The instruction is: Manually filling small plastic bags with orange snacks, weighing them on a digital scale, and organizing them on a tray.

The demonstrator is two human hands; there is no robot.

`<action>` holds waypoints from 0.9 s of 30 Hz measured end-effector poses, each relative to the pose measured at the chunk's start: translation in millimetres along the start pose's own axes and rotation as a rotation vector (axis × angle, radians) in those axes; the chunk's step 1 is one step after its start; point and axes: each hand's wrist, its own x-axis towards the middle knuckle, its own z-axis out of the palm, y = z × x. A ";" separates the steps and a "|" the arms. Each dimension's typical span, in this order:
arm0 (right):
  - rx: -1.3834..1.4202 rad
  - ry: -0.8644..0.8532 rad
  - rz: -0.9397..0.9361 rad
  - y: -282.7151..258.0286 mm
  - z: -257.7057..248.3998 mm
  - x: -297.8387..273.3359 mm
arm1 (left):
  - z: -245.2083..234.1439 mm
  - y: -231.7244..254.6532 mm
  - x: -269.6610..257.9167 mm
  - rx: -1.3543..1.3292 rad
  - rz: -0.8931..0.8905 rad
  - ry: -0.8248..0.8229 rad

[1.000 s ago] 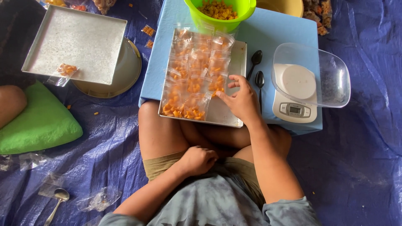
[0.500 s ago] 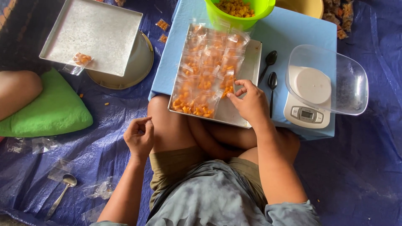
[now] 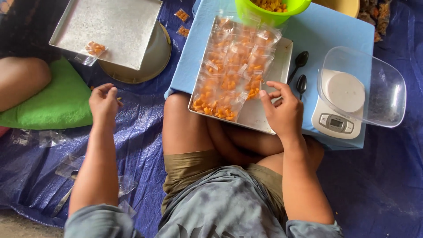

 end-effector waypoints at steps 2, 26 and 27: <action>0.006 0.041 -0.035 5.6 -3.1 -7.3 | -13.3 0.9 22.0 0.040 0.045 -0.016; 0.062 0.300 -0.065 28.1 -43.7 -46.8 | 9.1 82.7 63.2 0.705 0.643 0.079; 0.072 0.306 -0.073 29.5 -43.5 -48.0 | 13.2 95.0 53.5 0.770 0.678 0.124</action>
